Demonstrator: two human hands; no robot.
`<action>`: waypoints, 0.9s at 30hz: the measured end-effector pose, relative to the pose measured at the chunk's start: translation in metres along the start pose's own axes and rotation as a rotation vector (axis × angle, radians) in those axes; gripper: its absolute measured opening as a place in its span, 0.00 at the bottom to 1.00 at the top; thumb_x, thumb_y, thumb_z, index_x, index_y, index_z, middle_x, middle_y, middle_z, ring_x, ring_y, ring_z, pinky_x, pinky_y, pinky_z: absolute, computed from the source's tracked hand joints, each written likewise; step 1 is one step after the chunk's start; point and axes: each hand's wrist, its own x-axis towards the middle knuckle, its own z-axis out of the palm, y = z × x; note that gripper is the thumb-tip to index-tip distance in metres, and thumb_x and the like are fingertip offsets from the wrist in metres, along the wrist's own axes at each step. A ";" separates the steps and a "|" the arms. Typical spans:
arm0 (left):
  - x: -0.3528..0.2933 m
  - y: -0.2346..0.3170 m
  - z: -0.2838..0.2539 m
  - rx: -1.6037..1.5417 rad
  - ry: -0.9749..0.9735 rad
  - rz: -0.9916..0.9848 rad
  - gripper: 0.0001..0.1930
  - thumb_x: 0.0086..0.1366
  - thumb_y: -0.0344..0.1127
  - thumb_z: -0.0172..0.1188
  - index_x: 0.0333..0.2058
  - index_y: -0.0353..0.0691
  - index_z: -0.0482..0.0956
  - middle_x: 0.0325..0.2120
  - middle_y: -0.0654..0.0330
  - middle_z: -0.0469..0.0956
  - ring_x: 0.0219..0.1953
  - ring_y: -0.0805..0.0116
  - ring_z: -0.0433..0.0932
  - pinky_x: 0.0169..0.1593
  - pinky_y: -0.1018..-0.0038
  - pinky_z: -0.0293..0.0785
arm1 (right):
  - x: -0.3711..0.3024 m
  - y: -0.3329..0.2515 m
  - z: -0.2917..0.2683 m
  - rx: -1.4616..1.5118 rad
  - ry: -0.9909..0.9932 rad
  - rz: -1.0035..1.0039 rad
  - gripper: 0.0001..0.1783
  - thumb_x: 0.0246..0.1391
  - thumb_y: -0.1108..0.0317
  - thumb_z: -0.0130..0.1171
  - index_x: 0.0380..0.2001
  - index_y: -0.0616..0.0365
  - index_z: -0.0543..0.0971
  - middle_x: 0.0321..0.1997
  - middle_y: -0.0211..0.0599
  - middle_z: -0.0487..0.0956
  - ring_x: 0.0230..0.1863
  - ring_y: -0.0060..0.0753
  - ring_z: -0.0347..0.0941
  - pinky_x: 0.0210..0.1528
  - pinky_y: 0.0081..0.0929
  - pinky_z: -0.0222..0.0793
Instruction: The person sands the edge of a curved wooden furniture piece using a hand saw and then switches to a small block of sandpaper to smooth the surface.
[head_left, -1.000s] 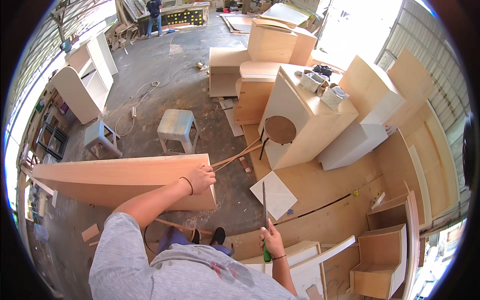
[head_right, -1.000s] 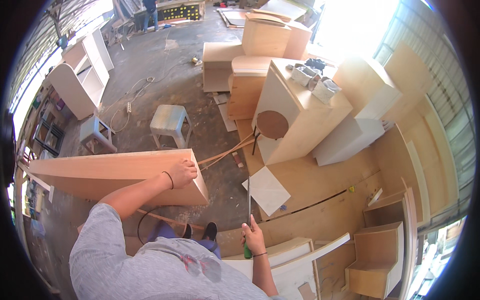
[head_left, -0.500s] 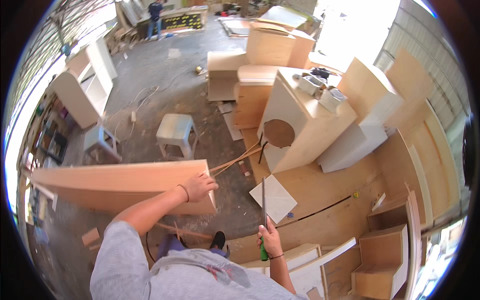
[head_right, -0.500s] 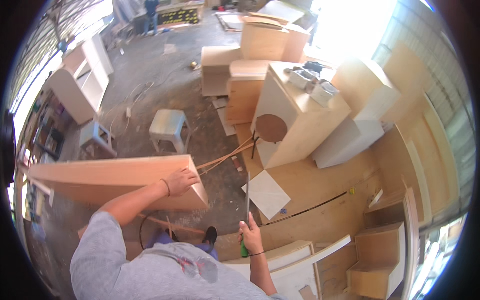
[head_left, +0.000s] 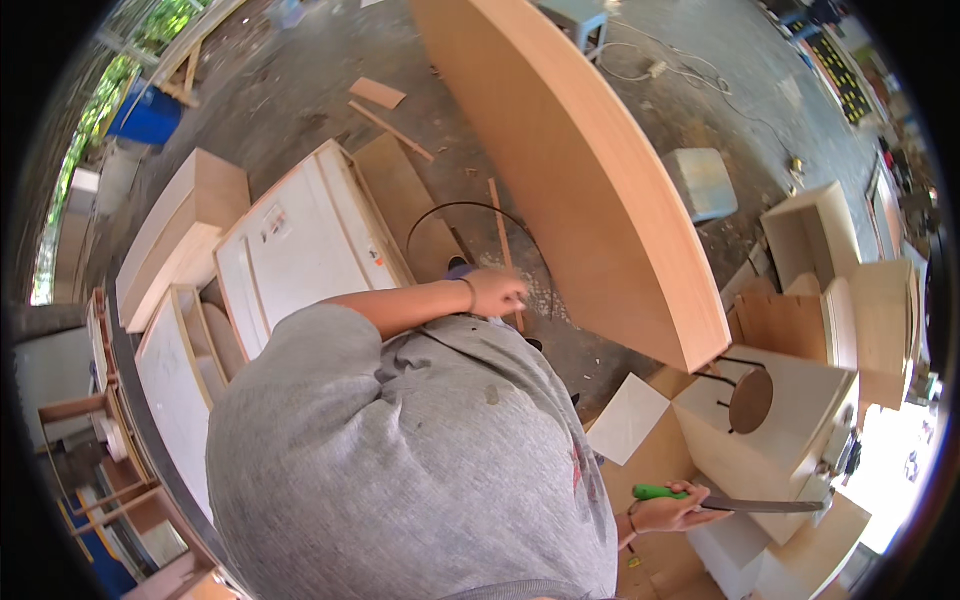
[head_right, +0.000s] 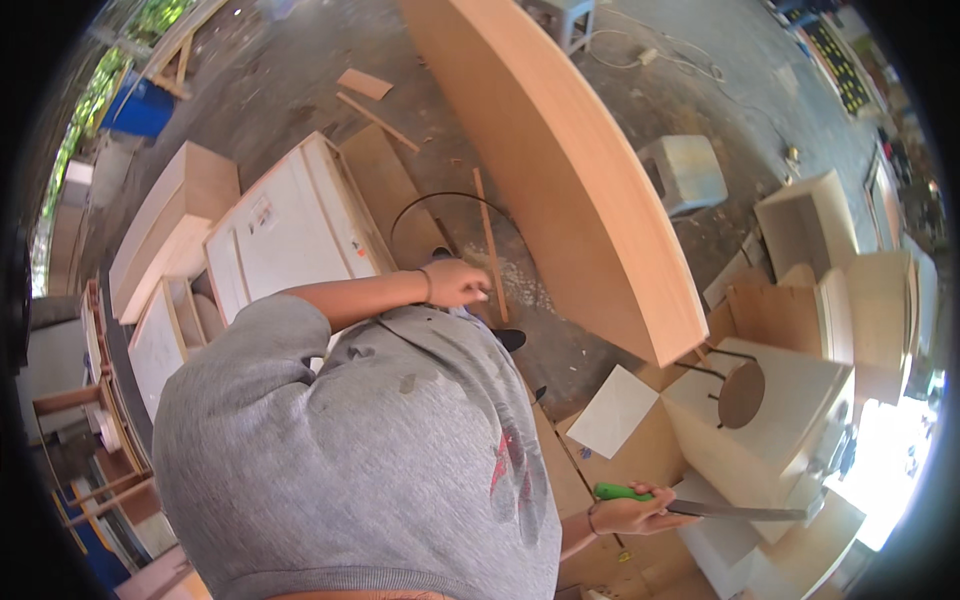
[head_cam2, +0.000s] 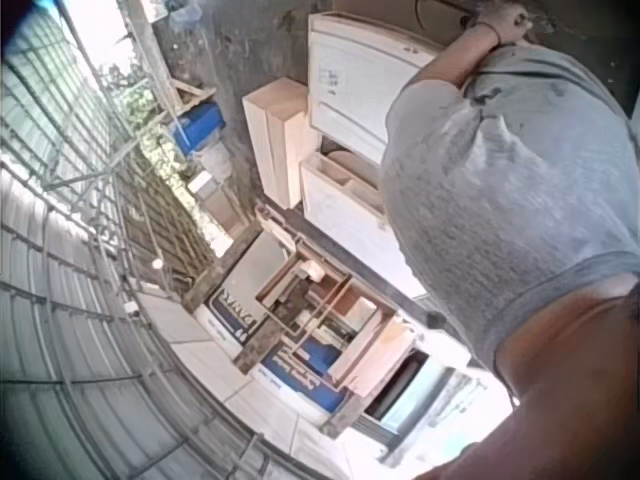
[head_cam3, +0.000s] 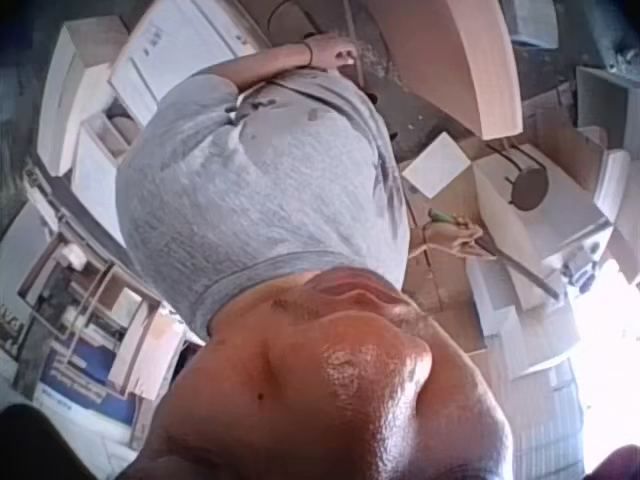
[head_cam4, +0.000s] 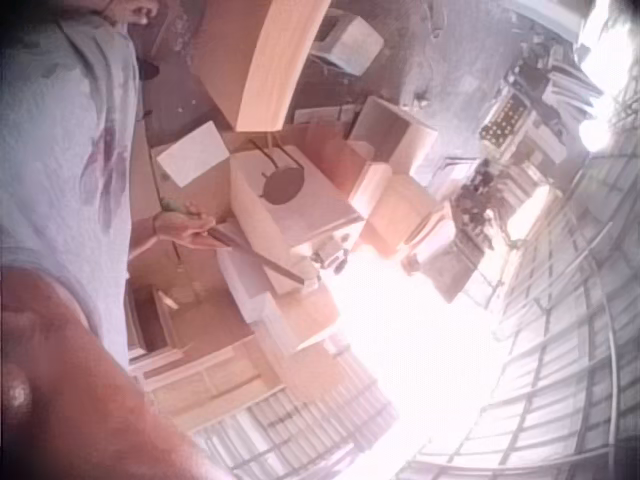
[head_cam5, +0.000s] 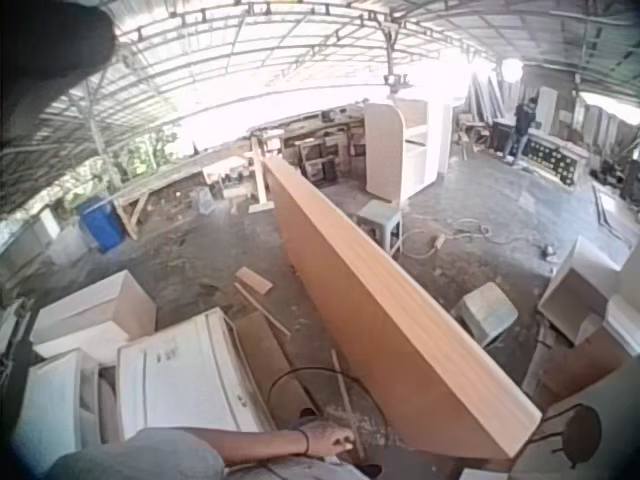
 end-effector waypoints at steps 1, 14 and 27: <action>-0.019 -0.018 -0.009 0.028 0.049 -0.158 0.14 0.62 0.45 0.60 0.39 0.40 0.78 0.29 0.52 0.82 0.33 0.53 0.81 0.37 0.62 0.75 | 0.003 -0.018 0.018 -0.007 -0.014 -0.031 0.41 0.61 0.71 0.47 0.72 0.59 0.40 0.27 0.35 0.66 0.21 0.21 0.59 0.21 0.22 0.60; -0.148 -0.150 0.032 -0.485 0.655 -0.898 0.18 0.61 0.49 0.60 0.38 0.38 0.82 0.27 0.52 0.82 0.31 0.58 0.82 0.38 0.66 0.77 | -0.099 -0.090 0.279 0.279 -0.847 -0.093 0.37 0.63 0.72 0.46 0.72 0.54 0.46 0.26 0.29 0.64 0.19 0.16 0.56 0.20 0.16 0.56; -0.182 -0.179 -0.002 -0.929 1.220 -0.995 0.20 0.65 0.41 0.61 0.50 0.34 0.71 0.23 0.56 0.79 0.26 0.71 0.80 0.31 0.76 0.75 | -0.199 -0.098 0.441 0.432 -1.344 0.010 0.40 0.60 0.79 0.48 0.72 0.57 0.44 0.29 0.32 0.72 0.18 0.17 0.65 0.20 0.17 0.64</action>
